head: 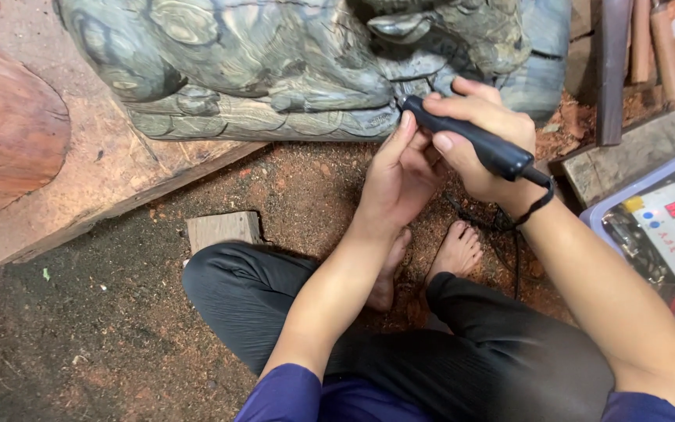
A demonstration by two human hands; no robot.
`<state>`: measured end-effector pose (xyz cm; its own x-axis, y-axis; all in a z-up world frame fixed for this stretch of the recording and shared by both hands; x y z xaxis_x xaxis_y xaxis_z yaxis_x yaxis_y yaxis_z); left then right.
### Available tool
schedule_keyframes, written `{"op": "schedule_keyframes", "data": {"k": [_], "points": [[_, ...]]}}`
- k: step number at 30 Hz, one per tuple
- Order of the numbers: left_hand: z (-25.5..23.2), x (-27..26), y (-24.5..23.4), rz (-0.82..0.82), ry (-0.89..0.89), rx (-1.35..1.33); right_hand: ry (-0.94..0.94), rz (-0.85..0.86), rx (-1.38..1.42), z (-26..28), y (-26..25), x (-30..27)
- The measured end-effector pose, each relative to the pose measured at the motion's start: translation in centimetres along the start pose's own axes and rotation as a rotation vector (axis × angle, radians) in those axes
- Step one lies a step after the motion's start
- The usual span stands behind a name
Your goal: The person uses a rotary carving tool to refine the details of a wooden buffalo sculpture. They focus on the neck and shoulder area, carefully shaping the wood and removing material to enhance the texture and form of the piece.
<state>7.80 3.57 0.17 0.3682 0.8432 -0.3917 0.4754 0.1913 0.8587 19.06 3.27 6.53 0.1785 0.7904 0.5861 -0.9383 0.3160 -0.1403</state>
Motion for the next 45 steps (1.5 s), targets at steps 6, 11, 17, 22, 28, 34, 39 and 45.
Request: {"op": "schedule_keyframes", "data": {"k": [6,11,17,22,28,34,39,45], "points": [[-0.2,0.4,-1.0,0.088,-0.093,0.018,-0.147,0.107,-0.130,0.6,0.0,0.0],[0.1,0.7,-1.5,0.151,-0.098,-0.072,-0.187,0.145,-0.148,0.9,-0.2,0.2],[0.8,-0.5,-1.7,0.206,0.037,0.056,-0.275,-0.004,-0.015,-0.1,-1.9,-4.1],[1.9,-0.3,-2.5,0.132,-0.008,0.085,-0.238,-0.116,0.049,-1.5,-3.1,-5.7],[1.2,1.4,-3.4,0.078,0.104,0.139,-0.448,-0.119,0.019,-1.8,-2.1,-3.9],[0.8,2.0,-4.3,-0.002,0.078,0.108,-0.536,-0.117,-0.091,-2.8,-0.7,-3.9],[0.6,2.6,-5.3,0.013,0.060,0.060,-0.539,-0.111,-0.080,-2.7,-0.3,-3.3],[0.4,2.7,-5.9,0.013,0.050,0.024,-0.543,-0.103,-0.118,-3.0,0.1,-3.3]]}}
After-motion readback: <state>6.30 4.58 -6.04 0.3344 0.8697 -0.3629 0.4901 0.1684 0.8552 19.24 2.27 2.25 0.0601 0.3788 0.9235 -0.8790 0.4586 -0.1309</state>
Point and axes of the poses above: each hand's wrist, its own x-axis towards the middle knuckle, its own y-axis out of the palm, z = x × y, the point moved 4 cm from there along x, towards the middle knuckle, and after that the axes turned 13 degrees about -z, right-handed, at the moved point
